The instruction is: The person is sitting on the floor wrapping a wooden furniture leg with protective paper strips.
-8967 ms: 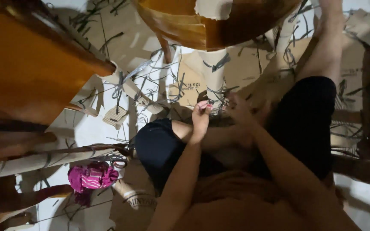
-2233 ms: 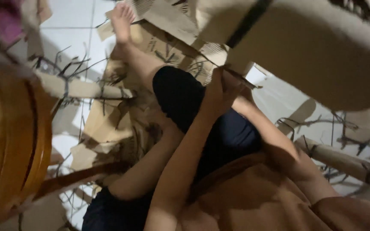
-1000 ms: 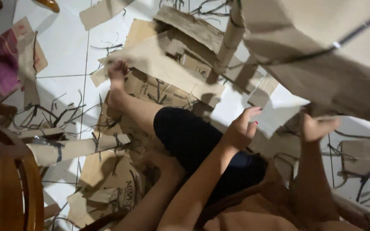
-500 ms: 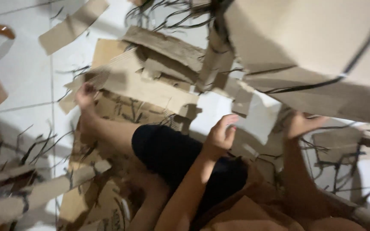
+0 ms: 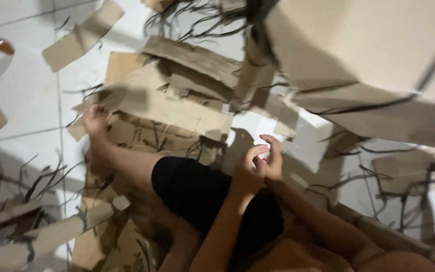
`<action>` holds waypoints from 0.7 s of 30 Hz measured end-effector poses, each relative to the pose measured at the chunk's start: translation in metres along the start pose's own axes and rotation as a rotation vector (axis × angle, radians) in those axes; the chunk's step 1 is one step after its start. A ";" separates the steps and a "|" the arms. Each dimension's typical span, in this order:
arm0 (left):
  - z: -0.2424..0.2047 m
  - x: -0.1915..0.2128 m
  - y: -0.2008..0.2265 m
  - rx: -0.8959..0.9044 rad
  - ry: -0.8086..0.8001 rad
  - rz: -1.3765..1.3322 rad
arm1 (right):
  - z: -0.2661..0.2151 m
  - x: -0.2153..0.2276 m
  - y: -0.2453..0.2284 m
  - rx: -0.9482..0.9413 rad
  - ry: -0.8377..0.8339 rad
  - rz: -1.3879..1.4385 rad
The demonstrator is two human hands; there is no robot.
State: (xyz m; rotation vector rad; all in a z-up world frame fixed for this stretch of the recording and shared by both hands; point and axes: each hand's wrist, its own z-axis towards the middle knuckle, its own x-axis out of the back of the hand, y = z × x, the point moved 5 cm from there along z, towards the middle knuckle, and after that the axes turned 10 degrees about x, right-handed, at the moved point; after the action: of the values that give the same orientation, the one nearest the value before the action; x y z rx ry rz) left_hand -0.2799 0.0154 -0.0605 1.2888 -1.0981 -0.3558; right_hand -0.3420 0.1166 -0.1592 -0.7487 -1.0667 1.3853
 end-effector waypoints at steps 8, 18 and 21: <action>0.029 0.028 -0.028 0.187 0.181 -0.405 | 0.028 -0.075 -0.025 -0.038 -0.310 0.088; 0.053 0.032 -0.121 0.517 0.254 -0.928 | 0.088 -0.139 0.024 0.299 -0.382 -0.168; 0.053 0.041 -0.127 0.585 0.353 -0.930 | 0.112 -0.167 0.034 0.327 -0.420 -0.238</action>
State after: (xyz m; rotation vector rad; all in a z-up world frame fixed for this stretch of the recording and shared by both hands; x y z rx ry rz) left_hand -0.2590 -0.0860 -0.1604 2.2604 -0.2293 -0.4758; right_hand -0.4379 -0.0629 -0.1729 -0.0869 -1.1663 1.4930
